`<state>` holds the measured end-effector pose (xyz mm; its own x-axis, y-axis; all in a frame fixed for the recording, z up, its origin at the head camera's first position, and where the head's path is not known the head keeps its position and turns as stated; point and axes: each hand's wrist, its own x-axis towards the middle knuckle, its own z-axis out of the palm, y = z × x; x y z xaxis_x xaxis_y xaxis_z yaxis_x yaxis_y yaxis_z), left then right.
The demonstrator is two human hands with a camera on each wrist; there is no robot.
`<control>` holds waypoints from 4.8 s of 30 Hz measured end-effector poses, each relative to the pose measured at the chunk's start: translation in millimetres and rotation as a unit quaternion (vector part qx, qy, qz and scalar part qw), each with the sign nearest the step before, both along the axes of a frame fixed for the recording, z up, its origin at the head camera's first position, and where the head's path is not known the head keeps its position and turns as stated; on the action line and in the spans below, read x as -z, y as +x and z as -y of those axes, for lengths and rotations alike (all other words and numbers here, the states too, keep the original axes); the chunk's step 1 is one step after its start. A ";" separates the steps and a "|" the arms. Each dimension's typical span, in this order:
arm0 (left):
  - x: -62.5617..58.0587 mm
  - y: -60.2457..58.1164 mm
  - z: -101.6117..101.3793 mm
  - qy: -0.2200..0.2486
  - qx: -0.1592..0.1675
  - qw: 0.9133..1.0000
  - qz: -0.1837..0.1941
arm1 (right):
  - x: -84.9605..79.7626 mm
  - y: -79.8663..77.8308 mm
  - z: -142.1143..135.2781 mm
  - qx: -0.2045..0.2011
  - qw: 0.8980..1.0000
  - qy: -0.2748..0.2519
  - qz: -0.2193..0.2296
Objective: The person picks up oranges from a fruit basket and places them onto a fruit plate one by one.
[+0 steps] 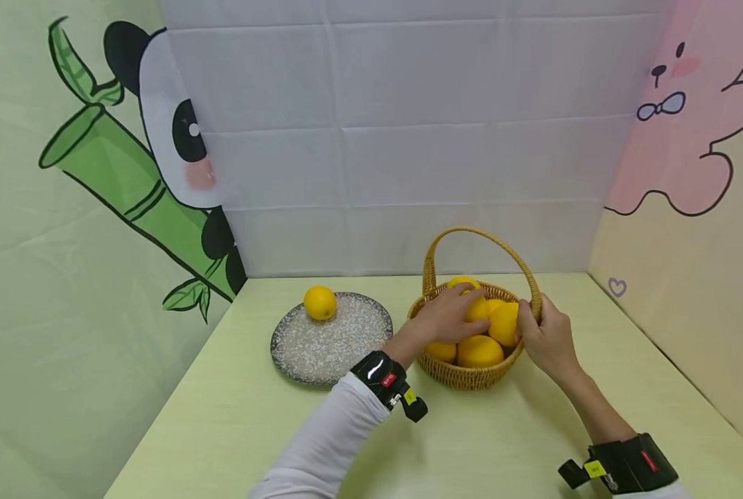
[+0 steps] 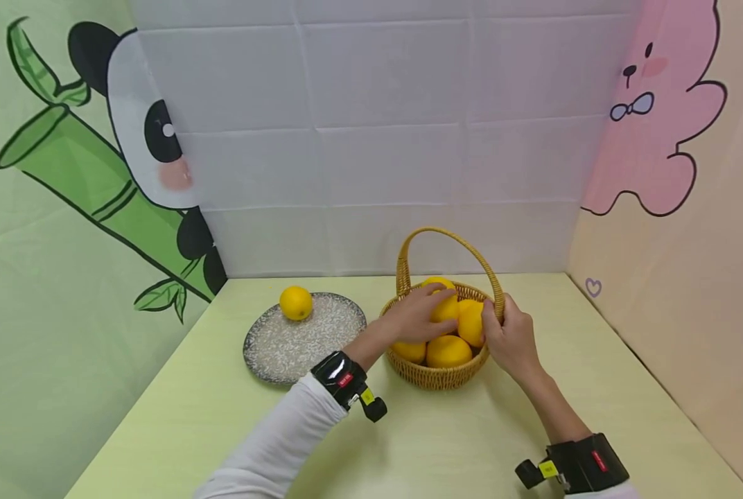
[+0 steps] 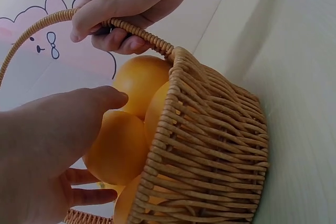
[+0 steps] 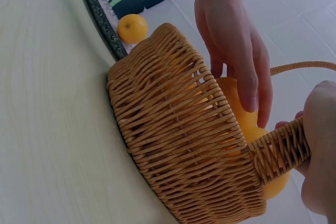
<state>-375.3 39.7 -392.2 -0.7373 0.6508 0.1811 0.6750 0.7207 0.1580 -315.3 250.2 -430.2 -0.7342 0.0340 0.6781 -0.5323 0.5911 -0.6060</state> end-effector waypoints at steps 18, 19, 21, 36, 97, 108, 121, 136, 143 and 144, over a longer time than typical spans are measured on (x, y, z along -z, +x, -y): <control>9.5 -0.8 -3.3 -0.001 -0.006 0.999 -0.037 | 1.3 -2.0 1.3 -0.006 1.000 -0.005 -0.005; 10.1 -1.1 -3.0 0.001 -0.005 0.999 -0.039 | 1.7 -1.9 1.3 -0.006 1.000 -0.005 -0.004; 10.7 -1.6 -2.4 0.005 -0.003 0.999 -0.042 | 2.1 -1.6 1.3 -0.007 1.000 -0.005 -0.004; 18.1 -6.9 3.2 0.051 0.014 0.997 -0.056 | 2.0 -1.3 2.3 -0.009 1.000 -0.009 -0.013; 7.2 28.6 95.8 0.318 0.007 0.945 -0.082 | 0.7 0.4 1.7 -0.009 1.000 -0.015 -0.007; 12.3 15.8 133.4 0.334 -0.037 0.934 -0.123 | 2.4 -0.8 -3.9 -0.010 1.000 -0.015 -0.010; 16.9 7.2 188.4 0.359 -0.149 0.910 -0.140 | 4.2 -4.1 -9.4 -0.008 1.000 -0.013 -0.006; 34.6 -5.5 249.2 0.360 -0.259 0.885 -0.142 | 3.5 -7.0 -13.9 -0.013 1.000 -0.016 -0.011; 47.1 -8.4 259.3 0.361 -0.324 0.867 -0.110 | 4.3 -9.4 -15.4 -0.014 1.000 -0.018 -0.010; 48.4 -9.0 260.3 0.361 -0.332 0.865 -0.106 | 4.7 -9.9 -15.6 -0.014 1.000 -0.017 -0.011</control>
<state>-384.4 -220.6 -440.6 -0.8056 -0.2419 0.5409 0.2196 0.7260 0.6518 -325.2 265.8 -434.9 -0.7202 0.0374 0.6928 -0.5617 0.5547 -0.6138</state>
